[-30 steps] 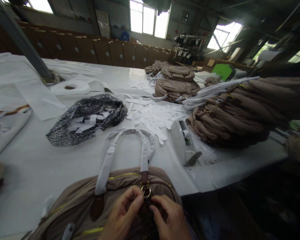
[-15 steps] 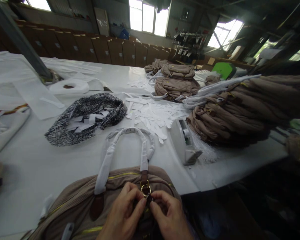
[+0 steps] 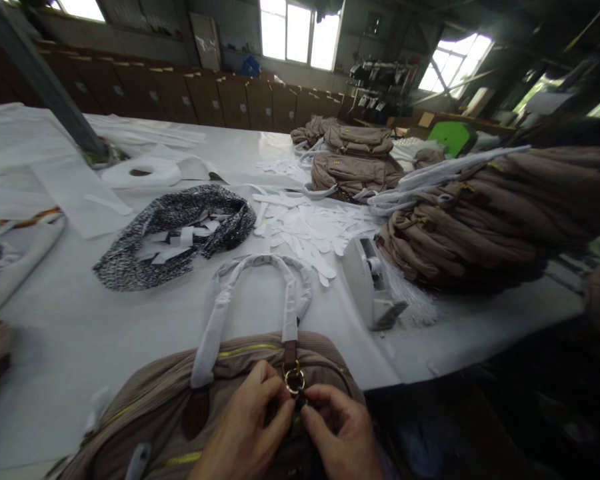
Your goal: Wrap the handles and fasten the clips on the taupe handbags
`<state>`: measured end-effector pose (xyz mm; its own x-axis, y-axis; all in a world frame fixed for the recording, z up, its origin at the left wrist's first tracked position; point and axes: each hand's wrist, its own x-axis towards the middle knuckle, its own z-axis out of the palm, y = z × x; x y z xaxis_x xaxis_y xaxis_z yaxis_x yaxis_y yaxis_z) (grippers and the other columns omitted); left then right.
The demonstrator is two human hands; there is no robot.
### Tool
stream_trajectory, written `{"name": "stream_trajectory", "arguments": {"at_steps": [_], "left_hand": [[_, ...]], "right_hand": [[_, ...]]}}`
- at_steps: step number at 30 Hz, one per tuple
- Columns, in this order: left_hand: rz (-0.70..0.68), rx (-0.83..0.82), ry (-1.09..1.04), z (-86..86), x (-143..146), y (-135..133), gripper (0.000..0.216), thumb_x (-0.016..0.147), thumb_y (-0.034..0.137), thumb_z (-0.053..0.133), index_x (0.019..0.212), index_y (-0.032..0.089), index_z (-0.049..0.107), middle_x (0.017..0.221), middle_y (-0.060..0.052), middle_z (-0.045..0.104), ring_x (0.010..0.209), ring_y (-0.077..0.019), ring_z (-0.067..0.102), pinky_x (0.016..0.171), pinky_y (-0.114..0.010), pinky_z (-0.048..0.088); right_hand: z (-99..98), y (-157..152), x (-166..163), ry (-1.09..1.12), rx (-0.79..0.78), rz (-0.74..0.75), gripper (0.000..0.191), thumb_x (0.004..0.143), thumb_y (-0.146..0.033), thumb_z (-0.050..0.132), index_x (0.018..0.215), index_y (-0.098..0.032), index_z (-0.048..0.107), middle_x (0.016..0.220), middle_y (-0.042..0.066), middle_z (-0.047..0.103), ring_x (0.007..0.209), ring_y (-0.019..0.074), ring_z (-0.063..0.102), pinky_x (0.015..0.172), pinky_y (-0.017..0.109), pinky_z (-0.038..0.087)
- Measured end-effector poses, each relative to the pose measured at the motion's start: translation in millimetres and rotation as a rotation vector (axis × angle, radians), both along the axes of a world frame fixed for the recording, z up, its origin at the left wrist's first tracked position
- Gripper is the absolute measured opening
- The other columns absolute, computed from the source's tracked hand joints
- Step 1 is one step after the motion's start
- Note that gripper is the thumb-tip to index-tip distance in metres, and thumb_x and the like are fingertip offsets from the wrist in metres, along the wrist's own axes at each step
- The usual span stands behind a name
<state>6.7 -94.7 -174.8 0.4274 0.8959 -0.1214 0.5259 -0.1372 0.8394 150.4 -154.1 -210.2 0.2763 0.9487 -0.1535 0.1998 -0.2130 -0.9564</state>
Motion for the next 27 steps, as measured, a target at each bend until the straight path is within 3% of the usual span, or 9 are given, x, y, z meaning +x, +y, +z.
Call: {"name": "stream_trajectory", "arguments": {"at_steps": [7, 12, 15, 18, 22, 27], "left_hand": [[-0.038, 0.063, -0.025, -13.9, 2.9, -6.3, 0.022, 0.088, 0.023, 0.045, 0.068, 0.02, 0.052, 0.078, -0.001, 0.047, 0.071, -0.0135, 0.052, 0.063, -0.022, 0.041], [0.095, 0.12, -0.098, -36.8, 7.4, -17.0, 0.022, 0.091, 0.024, 0.042, 0.077, 0.021, 0.059, 0.082, -0.001, 0.046, 0.074, -0.0139, 0.054, 0.068, -0.022, 0.044], [0.137, 0.113, -0.129, -44.0, 10.8, -18.6, 0.023, 0.091, 0.026, 0.042, 0.08, 0.022, 0.061, 0.083, -0.001, 0.046, 0.074, -0.0138, 0.054, 0.068, -0.022, 0.045], [0.142, 0.108, -0.138, -46.9, 12.8, -17.0, 0.023, 0.091, 0.027, 0.044, 0.078, 0.022, 0.061, 0.081, 0.0, 0.046, 0.072, -0.0136, 0.054, 0.066, -0.022, 0.044], [0.12, 0.096, -0.125, -45.1, 13.6, -12.2, 0.025, 0.091, 0.029, 0.043, 0.075, 0.021, 0.06, 0.08, 0.0, 0.046, 0.072, -0.0141, 0.054, 0.065, -0.023, 0.043], [0.033, 0.087, -0.066, -35.9, 13.5, -5.2, 0.027, 0.092, 0.026, 0.042, 0.071, 0.02, 0.058, 0.08, 0.0, 0.046, 0.072, -0.014, 0.054, 0.065, -0.024, 0.041]], "right_hand": [[7.3, -1.2, -0.4, -0.1, 0.042, 0.024, 0.021, 0.077, -0.034, 0.061, 0.083, -0.019, 0.073, 0.067, 0.004, 0.07, 0.054, 0.0152, 0.061, 0.053, 0.02, 0.048], [4.6, -1.6, -2.0, 0.035, 0.059, -0.029, 0.026, 0.076, -0.04, 0.063, 0.086, -0.018, 0.072, 0.079, 0.007, 0.073, 0.071, 0.02, 0.067, 0.066, 0.023, 0.053], [-0.8, 1.2, -0.8, 0.188, -0.019, -0.08, 0.041, 0.077, -0.052, 0.06, 0.093, -0.014, 0.068, 0.075, 0.008, 0.071, 0.063, 0.0177, 0.065, 0.059, 0.023, 0.052], [-1.6, 8.3, 3.7, 0.248, -0.129, -0.078, 0.05, 0.076, -0.059, 0.059, 0.091, -0.012, 0.067, 0.066, 0.006, 0.067, 0.047, 0.0111, 0.056, 0.044, 0.019, 0.044], [4.8, 20.0, 10.2, 0.272, -0.26, -0.028, 0.05, 0.071, -0.059, 0.063, 0.078, -0.01, 0.068, 0.049, 0.001, 0.058, 0.037, 0.006, 0.045, 0.037, 0.015, 0.03], [11.7, 29.3, 12.8, 0.267, -0.374, 0.044, 0.039, 0.075, -0.049, 0.06, 0.076, -0.01, 0.065, 0.046, -0.001, 0.055, 0.036, 0.0074, 0.046, 0.036, 0.016, 0.029]]}}
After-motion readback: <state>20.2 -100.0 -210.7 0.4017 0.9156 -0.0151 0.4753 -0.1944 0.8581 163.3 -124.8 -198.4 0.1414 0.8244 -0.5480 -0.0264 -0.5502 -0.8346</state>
